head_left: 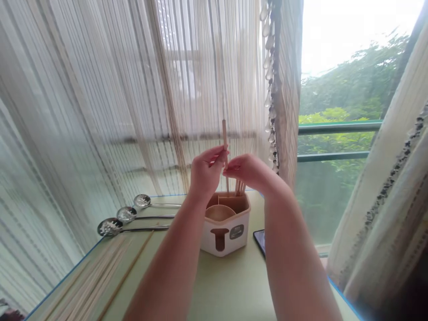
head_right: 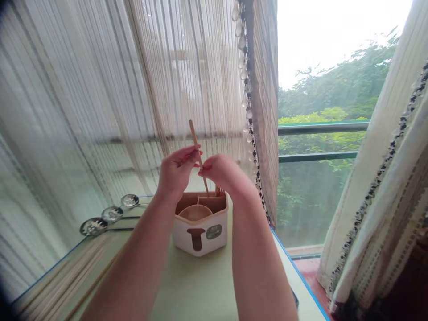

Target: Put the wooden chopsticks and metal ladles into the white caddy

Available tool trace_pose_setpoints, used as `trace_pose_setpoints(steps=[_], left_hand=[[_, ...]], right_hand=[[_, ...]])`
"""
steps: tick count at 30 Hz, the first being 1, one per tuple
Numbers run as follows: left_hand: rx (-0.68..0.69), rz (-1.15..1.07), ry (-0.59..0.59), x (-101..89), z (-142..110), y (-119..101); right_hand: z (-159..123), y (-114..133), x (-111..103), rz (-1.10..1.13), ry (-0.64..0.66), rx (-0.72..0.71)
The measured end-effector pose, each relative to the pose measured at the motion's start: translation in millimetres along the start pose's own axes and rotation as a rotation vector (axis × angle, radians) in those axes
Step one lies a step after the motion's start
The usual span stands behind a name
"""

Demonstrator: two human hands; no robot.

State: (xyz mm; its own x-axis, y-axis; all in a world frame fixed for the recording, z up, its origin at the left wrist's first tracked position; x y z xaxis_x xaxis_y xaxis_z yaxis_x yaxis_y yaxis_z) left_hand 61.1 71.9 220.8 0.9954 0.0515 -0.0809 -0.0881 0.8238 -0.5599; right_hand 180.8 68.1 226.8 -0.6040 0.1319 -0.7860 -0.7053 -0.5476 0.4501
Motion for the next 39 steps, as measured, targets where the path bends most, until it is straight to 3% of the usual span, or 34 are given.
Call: trace_pose_setpoints(steps=[10, 17, 23, 30, 39], left_hand=[[-0.029, 0.08, -0.006, -7.4, 1, 1], [-0.16, 0.108, 0.03, -4.9, 2, 17], [-0.183, 0.123, 0.038, -3.9, 2, 24], [-0.211, 0.115, 0.103, 4.0, -2, 35], [-0.371, 0.0, 0.142, 8.6, -6, 50]], right_hand=[[-4, -2, 4, -0.11, 0.069, 0.143], [-6, 0, 5, -0.272, 0.153, 0.254], [-5, 3, 1, -0.224, 0.052, 0.187], [-6, -13, 18, -0.183, 0.343, 0.379], [0, -13, 22, -0.107, 0.285, 0.367]])
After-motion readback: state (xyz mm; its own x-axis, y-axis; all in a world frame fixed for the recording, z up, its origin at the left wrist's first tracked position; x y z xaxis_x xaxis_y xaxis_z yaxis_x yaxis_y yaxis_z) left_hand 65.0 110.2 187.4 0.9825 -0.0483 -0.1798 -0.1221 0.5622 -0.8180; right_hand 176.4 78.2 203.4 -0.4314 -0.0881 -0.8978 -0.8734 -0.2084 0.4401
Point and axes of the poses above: each hand's wrist, its own z-axis towards the middle knuckle, its own x-axis out of the palm, y = z × x, the point moved 6 cm from there along z, towards the middle knuckle, and after that the axes turned 7 degrees about y, right-handed, at the moved point
